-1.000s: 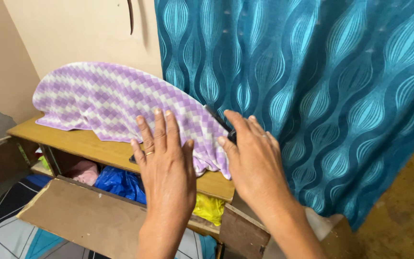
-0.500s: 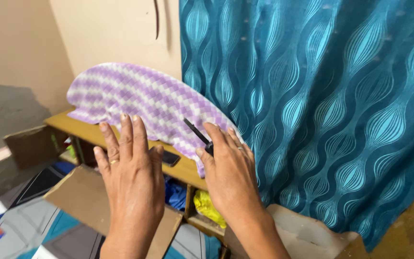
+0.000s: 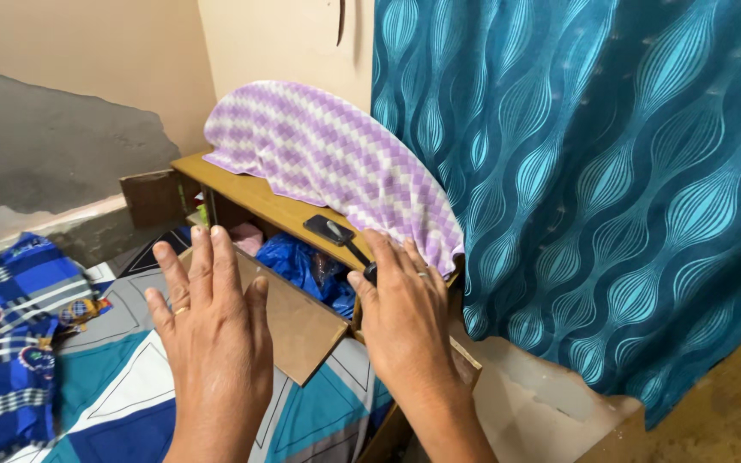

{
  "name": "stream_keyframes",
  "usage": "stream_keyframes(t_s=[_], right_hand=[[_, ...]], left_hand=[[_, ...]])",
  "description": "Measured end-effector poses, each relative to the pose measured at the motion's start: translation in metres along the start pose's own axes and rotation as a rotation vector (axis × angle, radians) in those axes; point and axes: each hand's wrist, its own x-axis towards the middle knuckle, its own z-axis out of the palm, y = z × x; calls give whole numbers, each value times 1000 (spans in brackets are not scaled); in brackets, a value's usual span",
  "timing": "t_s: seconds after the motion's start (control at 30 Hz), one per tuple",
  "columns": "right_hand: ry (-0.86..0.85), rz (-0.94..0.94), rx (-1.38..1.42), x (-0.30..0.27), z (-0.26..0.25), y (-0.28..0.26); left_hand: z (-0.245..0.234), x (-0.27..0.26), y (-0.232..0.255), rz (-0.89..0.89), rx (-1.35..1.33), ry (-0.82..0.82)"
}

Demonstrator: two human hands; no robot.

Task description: The person uses a screwdriver to pry open a stuck drawer on a wooden cabinet, then opens a second drawer and a small side compartment. The person manipulates the drawer fronts and the screwdriver to gain access to the contents inside.

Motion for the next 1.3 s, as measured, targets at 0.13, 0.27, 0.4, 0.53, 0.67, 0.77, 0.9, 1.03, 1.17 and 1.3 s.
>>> stream_keyframes(t_s=[0.13,0.27,0.4,0.53,0.67,0.77,0.9,1.03,1.17,1.3], right_hand=[[8,8,22,-16,-1,-10],[29,-1,14,-29,-6,-16],[7,47,-7,-42,-5,-28],[37,78,-10,-51,-1,-50],[27,143,-47,-61,6,-77],[52,151,-83,-68,14,-95],[91,158,-95,-84,24,-117],[103,212,-131,-98,32,-139],[129,221,-151,-116,36,-160],[112,265,-213,-130,39,-181]], left_hand=[[-16,-16,1,-17,24,5],[-29,-23,-3,-35,35,13],[-40,-26,-11,-38,14,8],[-52,-24,-26,-23,-20,4],[-67,-21,-50,-7,-41,-15],[-78,-17,-71,14,-66,-16],[-92,-17,-102,38,-95,-21],[-105,-22,-129,46,-148,-6],[-113,-27,-148,76,-177,-32],[-120,-36,-154,100,-265,-70]])
